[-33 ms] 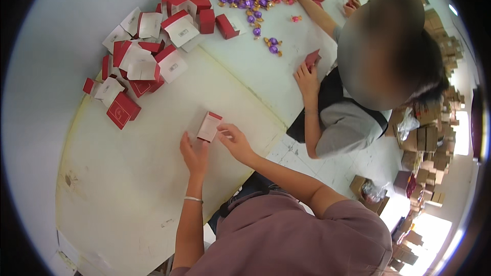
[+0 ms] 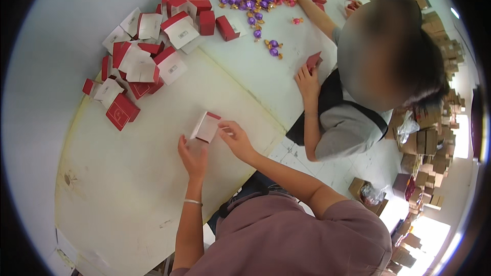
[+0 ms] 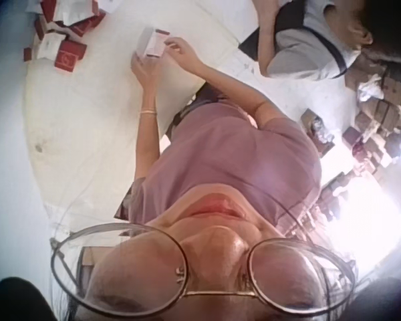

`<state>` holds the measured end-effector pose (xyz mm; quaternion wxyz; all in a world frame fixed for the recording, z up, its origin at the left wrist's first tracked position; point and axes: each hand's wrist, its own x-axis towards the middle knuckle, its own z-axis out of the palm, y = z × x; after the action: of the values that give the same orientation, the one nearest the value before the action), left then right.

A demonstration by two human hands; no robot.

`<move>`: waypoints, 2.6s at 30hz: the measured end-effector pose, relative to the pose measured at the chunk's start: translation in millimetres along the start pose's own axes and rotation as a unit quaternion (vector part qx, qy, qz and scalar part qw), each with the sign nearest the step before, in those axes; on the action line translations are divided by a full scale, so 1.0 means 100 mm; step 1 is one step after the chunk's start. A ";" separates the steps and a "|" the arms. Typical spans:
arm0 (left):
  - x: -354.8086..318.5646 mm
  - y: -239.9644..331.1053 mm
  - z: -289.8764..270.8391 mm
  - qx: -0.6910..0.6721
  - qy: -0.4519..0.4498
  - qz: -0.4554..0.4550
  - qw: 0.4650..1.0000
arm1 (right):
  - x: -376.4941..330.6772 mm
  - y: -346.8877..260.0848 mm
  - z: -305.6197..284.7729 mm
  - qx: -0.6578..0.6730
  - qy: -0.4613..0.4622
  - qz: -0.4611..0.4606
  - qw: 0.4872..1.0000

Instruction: The person folds flat red and white paper boxes into small rectangular containers. After assembling several boxes, the person places wrapped candies into the boxes and closes the lids.

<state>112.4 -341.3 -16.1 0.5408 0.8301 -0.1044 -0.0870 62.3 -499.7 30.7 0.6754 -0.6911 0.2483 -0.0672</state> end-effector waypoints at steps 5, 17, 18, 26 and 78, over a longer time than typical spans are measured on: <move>-0.11 -0.03 0.14 0.136 0.028 0.059 0.989 | 0.69 -0.09 -0.47 -0.031 0.082 -0.057 0.995; 0.35 0.12 0.59 0.276 0.071 0.046 0.957 | 2.52 -0.07 -1.76 -0.524 0.316 -0.122 0.782; 0.35 0.13 0.60 0.272 0.070 0.050 0.958 | 2.64 0.05 -1.89 -0.504 0.333 -0.158 0.781; 0.33 0.15 0.54 0.233 0.076 0.058 0.968 | 2.27 0.15 -1.10 -0.467 0.194 -0.220 0.834; -0.97 -0.79 -1.05 0.301 -0.059 0.079 0.949 | -1.91 3.58 0.83 -0.375 -0.312 0.217 0.846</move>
<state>52.0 -192.3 -43.4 0.2638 0.9367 -0.2227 -0.0579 -158.4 -329.3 -275.4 0.4038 -0.8049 0.1742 0.3984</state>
